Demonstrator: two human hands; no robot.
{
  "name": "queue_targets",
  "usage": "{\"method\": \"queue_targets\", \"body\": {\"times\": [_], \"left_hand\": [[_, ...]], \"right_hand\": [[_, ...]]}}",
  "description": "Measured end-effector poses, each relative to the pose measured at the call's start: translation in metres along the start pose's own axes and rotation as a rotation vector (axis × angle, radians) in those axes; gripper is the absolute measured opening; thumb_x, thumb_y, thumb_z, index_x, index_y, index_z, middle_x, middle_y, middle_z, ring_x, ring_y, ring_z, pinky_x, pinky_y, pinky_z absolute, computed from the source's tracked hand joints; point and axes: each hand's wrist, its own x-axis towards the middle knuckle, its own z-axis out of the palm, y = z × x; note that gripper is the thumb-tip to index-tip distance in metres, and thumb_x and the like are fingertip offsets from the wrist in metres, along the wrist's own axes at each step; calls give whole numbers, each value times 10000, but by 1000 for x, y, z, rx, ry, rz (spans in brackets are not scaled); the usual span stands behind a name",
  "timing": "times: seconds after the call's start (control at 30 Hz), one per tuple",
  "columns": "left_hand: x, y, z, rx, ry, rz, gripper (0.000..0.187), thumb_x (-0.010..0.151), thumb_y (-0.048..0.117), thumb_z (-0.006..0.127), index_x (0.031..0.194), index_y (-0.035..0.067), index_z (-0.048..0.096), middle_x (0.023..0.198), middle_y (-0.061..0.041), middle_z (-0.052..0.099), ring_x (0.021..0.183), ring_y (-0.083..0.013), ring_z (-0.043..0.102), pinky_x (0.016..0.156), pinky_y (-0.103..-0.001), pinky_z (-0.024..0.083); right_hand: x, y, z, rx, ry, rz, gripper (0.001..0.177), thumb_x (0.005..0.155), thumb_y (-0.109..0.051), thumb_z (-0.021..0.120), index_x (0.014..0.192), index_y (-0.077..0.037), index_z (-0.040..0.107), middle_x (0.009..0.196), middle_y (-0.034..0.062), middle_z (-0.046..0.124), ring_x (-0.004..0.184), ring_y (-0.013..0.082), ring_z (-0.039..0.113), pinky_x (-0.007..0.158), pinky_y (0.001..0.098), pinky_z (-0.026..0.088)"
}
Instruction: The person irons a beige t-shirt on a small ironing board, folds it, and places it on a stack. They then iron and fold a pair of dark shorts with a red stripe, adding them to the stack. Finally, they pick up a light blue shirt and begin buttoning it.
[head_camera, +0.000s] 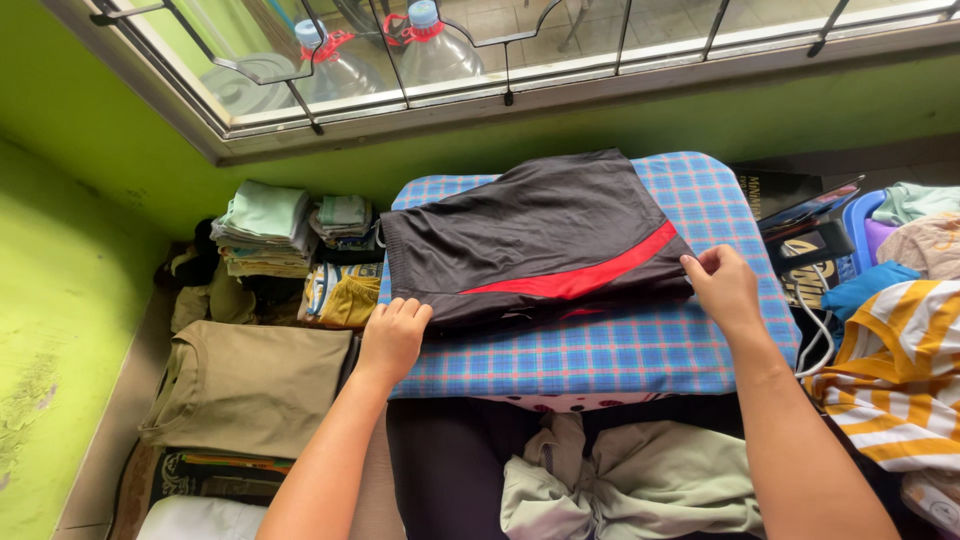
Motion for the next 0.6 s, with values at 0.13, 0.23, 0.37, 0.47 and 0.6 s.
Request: {"method": "queue_targets", "body": {"times": [0.13,0.23,0.37,0.47,0.6], "left_hand": [[-10,-4,-4,-31,-5,-26,137,788,29,616,888,120,593,847,-26,564,862,-242,595,756,-374,484],[-16,0,-7,-61,-12,-11,170,768,29,627,911,119,612,834,-36,560,853,-249,591,758,-381,489],[-15,5,-15,-111,-92,-20,188,731,83,672,914,110,638,837,-38,585,863,-256,601,737,-400,484],[-4,2,-19,-198,-194,-80,193,737,241,731,840,97,656,825,-55,617,856,-271,612,742,-429,482],[31,1,-6,-215,-154,-113,208,874,313,733,871,109,691,887,-56,661,899,-272,628,776,-431,482]], "right_hand": [[-5,1,-12,194,-46,-10,322,881,-224,833,1014,7,652,910,119,717,804,187,673,702,320,537],[-16,1,-15,220,-40,-16,350,865,-186,839,1051,15,620,908,112,703,797,175,662,684,313,535],[-33,-7,-15,64,-59,-14,355,847,-188,833,1088,-8,645,906,100,713,787,195,683,702,325,551],[-34,-23,-13,-117,-12,-86,393,814,-207,837,1123,-31,669,966,148,716,882,295,672,792,407,537],[-18,-56,3,-229,119,-423,410,864,-246,808,1197,-43,682,1173,185,687,1140,374,615,991,478,473]]}}
